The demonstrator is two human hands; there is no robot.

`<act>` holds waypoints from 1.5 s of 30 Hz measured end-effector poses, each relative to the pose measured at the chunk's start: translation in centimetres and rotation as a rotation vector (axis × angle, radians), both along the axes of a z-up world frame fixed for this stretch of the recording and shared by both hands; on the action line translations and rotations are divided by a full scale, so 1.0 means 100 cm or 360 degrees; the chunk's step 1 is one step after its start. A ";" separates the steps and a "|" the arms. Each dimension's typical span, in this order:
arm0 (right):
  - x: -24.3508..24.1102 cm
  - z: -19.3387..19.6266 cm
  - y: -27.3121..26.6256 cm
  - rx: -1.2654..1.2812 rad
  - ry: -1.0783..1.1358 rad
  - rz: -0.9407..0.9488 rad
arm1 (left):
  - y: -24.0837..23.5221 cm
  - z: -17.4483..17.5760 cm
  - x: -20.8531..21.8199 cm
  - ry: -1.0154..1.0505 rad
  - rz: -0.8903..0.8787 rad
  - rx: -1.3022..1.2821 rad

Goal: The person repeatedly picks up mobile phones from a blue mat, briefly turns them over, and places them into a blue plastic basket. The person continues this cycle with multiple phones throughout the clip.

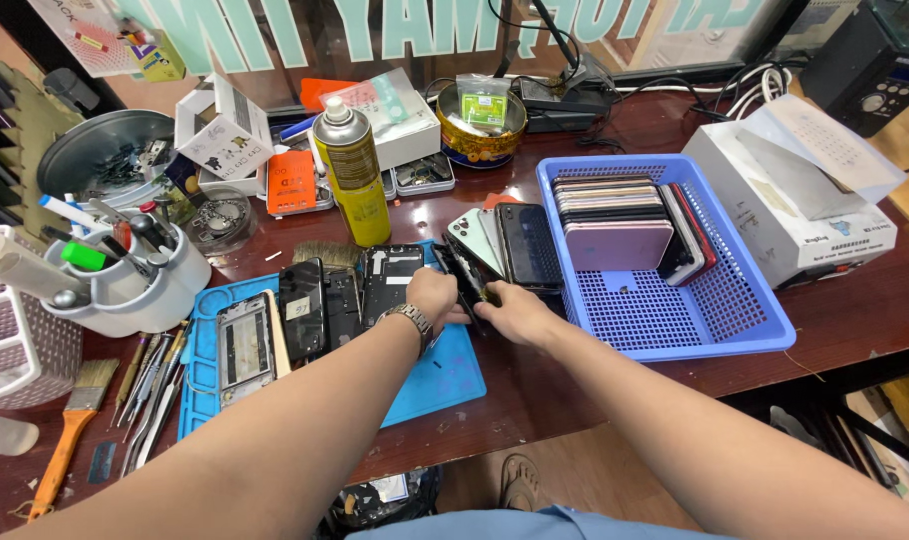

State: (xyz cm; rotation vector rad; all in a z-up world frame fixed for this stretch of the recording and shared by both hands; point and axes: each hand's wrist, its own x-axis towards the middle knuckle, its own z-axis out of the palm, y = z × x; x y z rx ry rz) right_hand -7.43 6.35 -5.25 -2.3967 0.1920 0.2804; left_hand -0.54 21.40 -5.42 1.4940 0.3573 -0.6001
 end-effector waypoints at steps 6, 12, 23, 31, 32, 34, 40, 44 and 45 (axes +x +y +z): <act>-0.002 0.012 -0.007 -0.0132 -0.0084 0.0049 | 0.000 -0.016 0.011 -0.0181 -0.0192 0.0731; -0.001 0.048 -0.018 -0.0135 -0.0310 0.0136 | 0.032 -0.044 0.038 -0.1681 -0.1789 0.1912; 0.000 0.081 -0.007 0.0054 -0.0262 0.0118 | 0.014 0.002 0.023 0.0188 -0.0307 -0.0635; -0.011 0.086 0.039 0.0388 -0.0549 0.0248 | 0.046 0.037 -0.006 0.0050 -0.0087 -0.1365; -0.004 0.091 0.030 0.0805 -0.0392 0.0013 | 0.054 0.041 -0.009 0.0100 -0.0075 -0.1388; 0.005 0.098 0.009 0.1167 -0.0252 -0.0300 | 0.063 0.048 -0.015 0.0172 -0.0104 -0.1469; 0.003 0.077 -0.013 0.1030 0.0365 -0.0559 | 0.071 0.057 -0.025 0.0241 -0.0204 -0.1669; -0.005 0.053 -0.001 0.1247 0.0499 -0.0351 | 0.077 0.057 -0.025 0.0218 -0.0115 -0.1683; -0.008 0.048 0.002 0.1220 0.0462 -0.0307 | 0.078 0.057 -0.025 0.0201 -0.0105 -0.1713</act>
